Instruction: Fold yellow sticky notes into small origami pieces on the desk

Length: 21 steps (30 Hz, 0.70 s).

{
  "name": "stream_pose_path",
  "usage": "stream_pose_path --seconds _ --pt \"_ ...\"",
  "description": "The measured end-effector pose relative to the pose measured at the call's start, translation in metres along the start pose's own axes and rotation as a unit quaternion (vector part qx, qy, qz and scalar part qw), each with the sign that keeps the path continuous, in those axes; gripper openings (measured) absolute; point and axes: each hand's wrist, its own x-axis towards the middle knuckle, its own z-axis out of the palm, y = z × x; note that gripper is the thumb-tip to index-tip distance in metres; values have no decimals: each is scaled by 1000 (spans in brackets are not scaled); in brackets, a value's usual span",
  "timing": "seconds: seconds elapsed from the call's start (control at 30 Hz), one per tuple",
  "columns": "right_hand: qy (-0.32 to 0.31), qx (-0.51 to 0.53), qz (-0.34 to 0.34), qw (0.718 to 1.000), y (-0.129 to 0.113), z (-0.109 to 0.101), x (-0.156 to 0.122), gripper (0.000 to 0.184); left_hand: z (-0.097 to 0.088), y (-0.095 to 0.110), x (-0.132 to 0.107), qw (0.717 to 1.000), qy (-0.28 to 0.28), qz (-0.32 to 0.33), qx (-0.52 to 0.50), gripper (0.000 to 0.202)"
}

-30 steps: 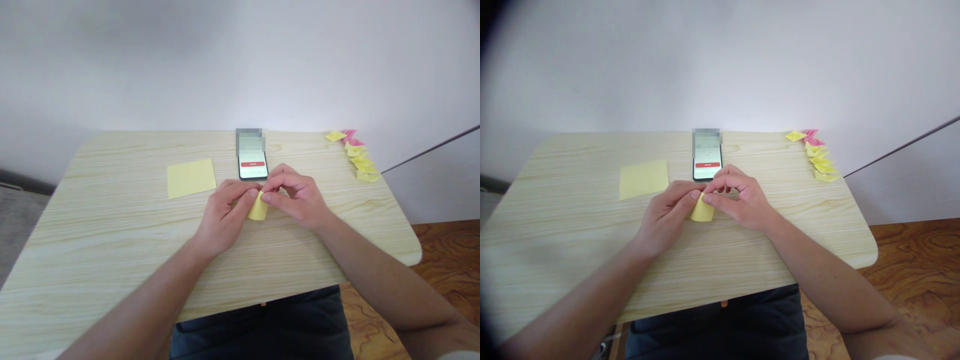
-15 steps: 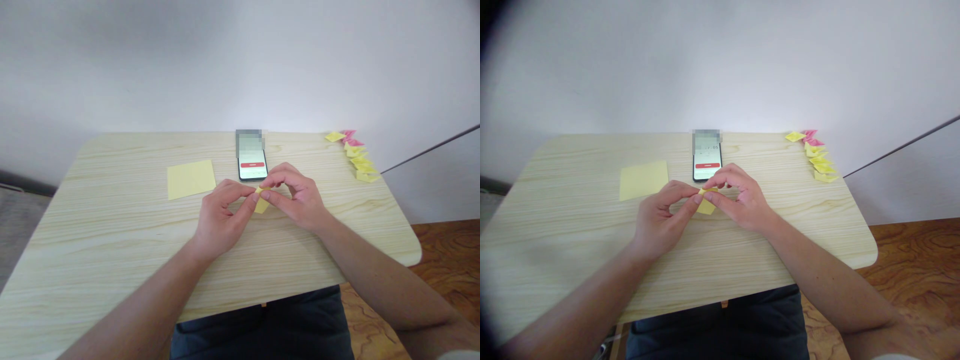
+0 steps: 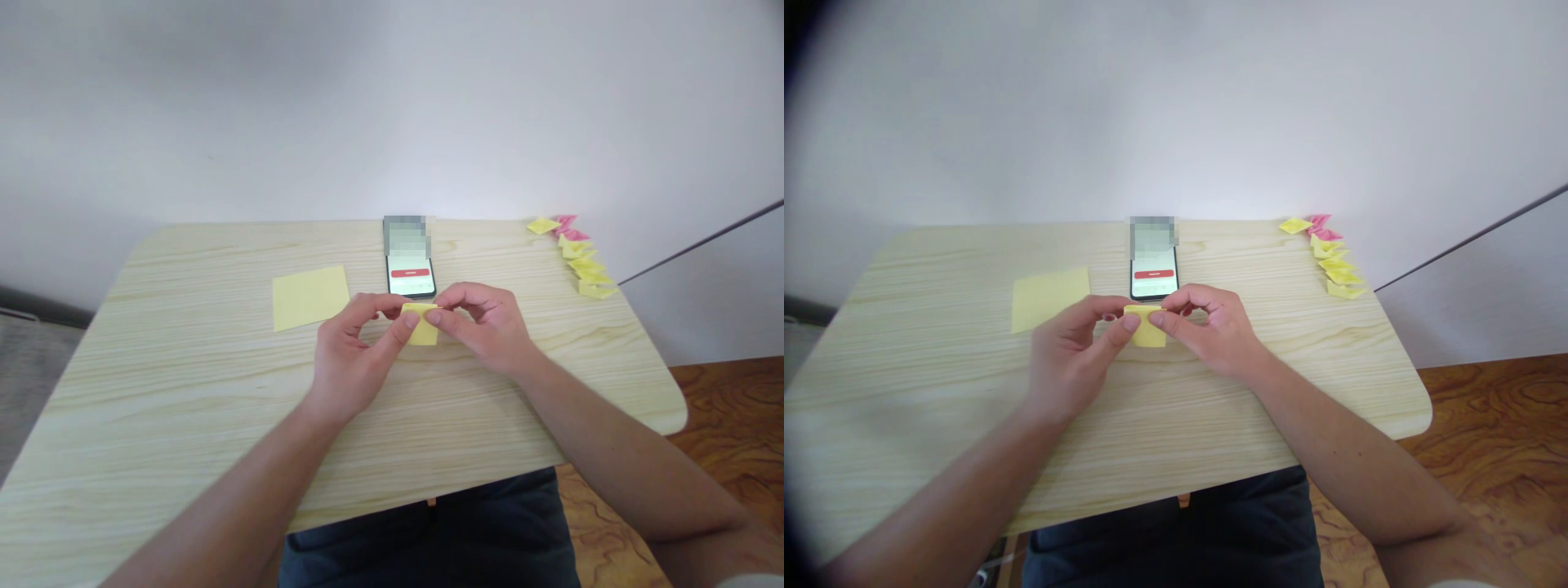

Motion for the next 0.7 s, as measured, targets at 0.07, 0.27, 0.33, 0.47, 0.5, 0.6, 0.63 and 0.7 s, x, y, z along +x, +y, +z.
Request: stream_pose_path --seconds 0.07,0.27,0.33,0.47,0.5,0.6,0.63,0.7 --pt "-3 -12 -12 1000 -1 0 0 16 0 -1 0 1000 14 9 6 19" --pt "15 -17 -43 999 -3 1 1 12 -2 2 1 999 33 -15 13 19" --pt "15 -17 -57 998 -4 1 1 9 -2 3 1 999 37 -22 12 21" --pt "15 -23 -69 997 -6 1 1 7 -1 4 2 999 27 -22 5 23" --pt "16 -25 -70 997 -6 1 1 7 0 5 2 999 23 -22 3 23" --pt "20 -30 -73 997 -6 1 1 7 0 6 2 999 19 -26 4 23" --pt "21 -31 -75 996 -6 2 1 7 0 7 2 999 20 -29 6 23" --pt "21 -35 -75 996 -6 2 1 7 1 8 1 999 21 -35 4 23"
